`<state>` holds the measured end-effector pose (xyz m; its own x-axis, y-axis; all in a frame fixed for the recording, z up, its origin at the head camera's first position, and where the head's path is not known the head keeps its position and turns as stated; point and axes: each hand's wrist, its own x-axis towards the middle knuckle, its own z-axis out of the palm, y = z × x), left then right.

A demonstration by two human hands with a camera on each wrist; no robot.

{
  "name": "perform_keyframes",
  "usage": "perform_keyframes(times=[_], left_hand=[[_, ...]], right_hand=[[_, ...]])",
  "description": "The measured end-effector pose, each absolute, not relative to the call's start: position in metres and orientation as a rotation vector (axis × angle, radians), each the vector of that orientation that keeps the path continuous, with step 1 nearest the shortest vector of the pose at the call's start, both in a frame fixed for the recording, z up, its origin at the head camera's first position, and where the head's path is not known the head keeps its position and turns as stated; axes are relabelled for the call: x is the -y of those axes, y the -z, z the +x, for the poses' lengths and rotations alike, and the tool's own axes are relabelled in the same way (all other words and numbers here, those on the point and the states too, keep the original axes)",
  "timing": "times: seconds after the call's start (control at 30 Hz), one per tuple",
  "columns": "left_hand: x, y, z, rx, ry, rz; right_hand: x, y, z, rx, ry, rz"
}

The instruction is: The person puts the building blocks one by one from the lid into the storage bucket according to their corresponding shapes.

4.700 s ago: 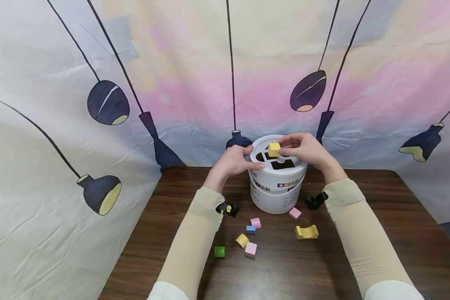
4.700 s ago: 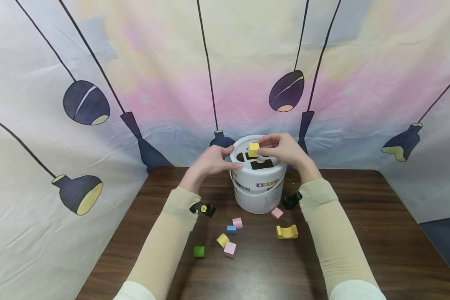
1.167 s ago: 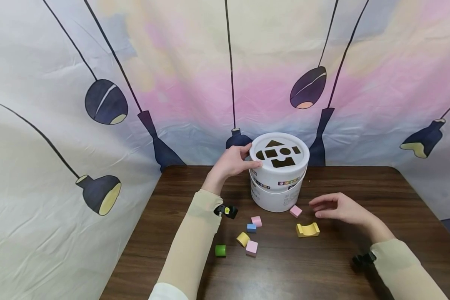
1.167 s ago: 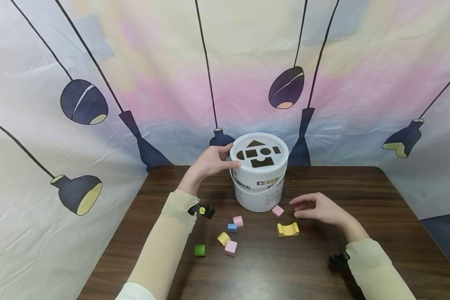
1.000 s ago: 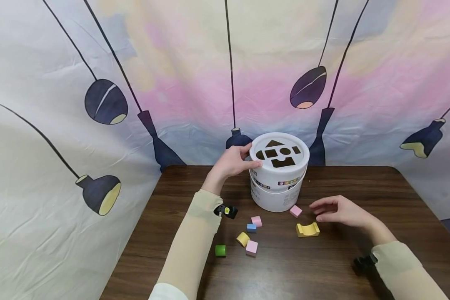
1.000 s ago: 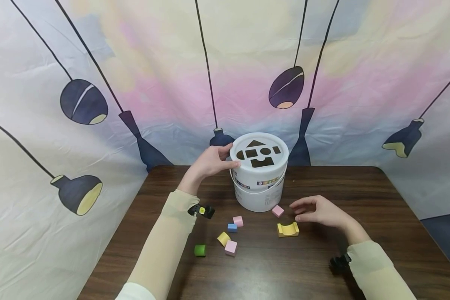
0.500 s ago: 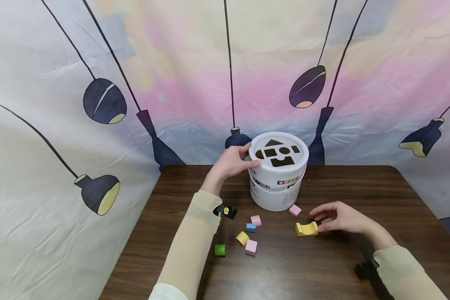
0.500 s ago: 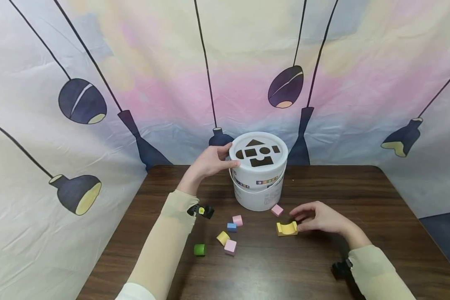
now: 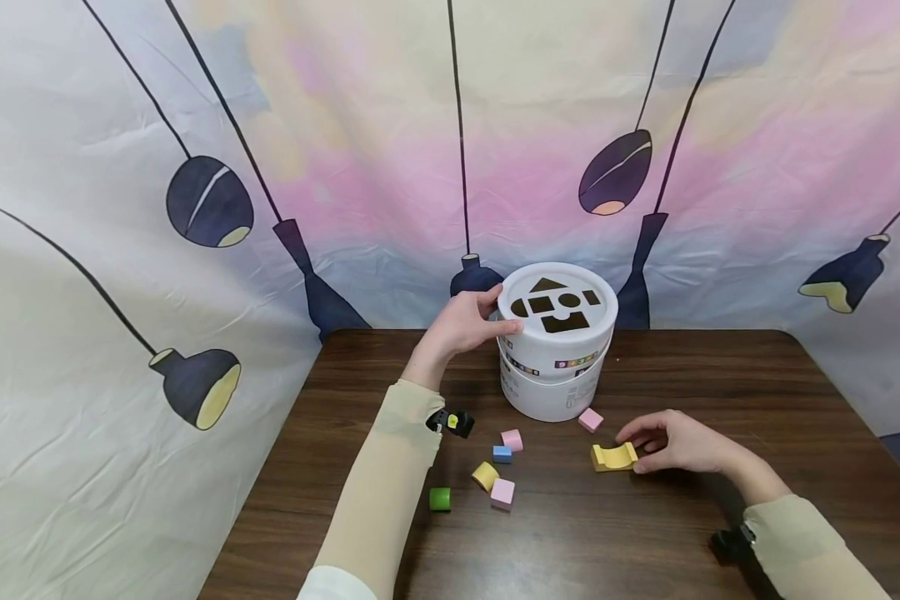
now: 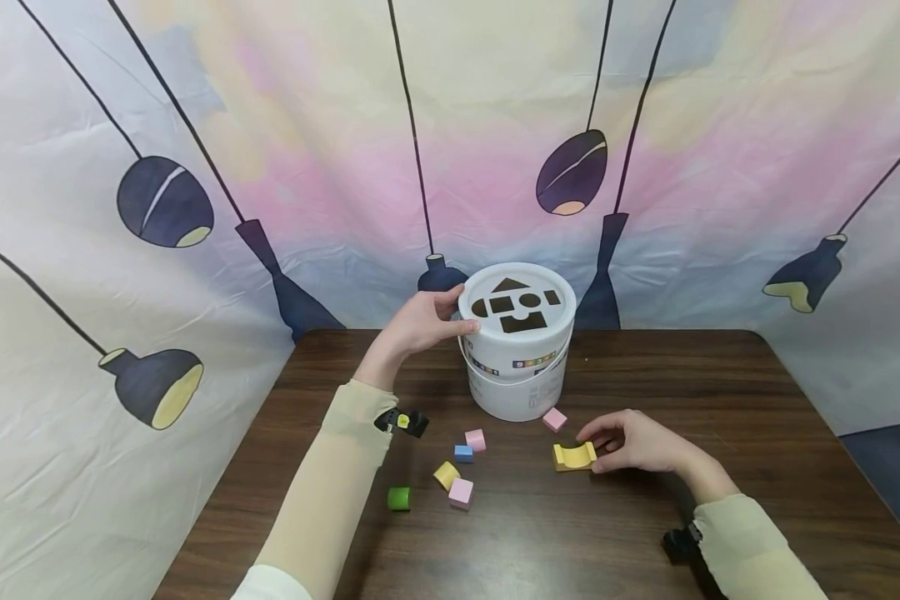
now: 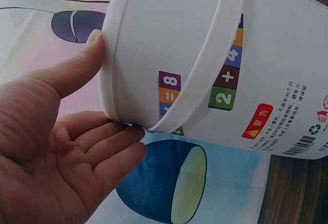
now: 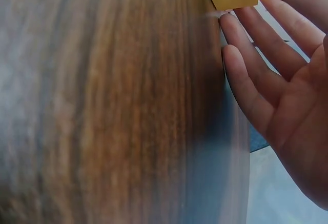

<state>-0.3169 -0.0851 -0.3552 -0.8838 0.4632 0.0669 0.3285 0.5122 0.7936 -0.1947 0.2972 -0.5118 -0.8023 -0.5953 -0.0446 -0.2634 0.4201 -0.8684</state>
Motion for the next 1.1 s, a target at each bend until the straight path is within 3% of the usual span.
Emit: perform_keyframes(times=[1.1], left_hand=[[0.0852,0.3577,-0.3163,-2.566,-1.362,0.696]], right_hand=[[-0.2939,0.5133,-0.1935,-2.383,1.300,-0.739]])
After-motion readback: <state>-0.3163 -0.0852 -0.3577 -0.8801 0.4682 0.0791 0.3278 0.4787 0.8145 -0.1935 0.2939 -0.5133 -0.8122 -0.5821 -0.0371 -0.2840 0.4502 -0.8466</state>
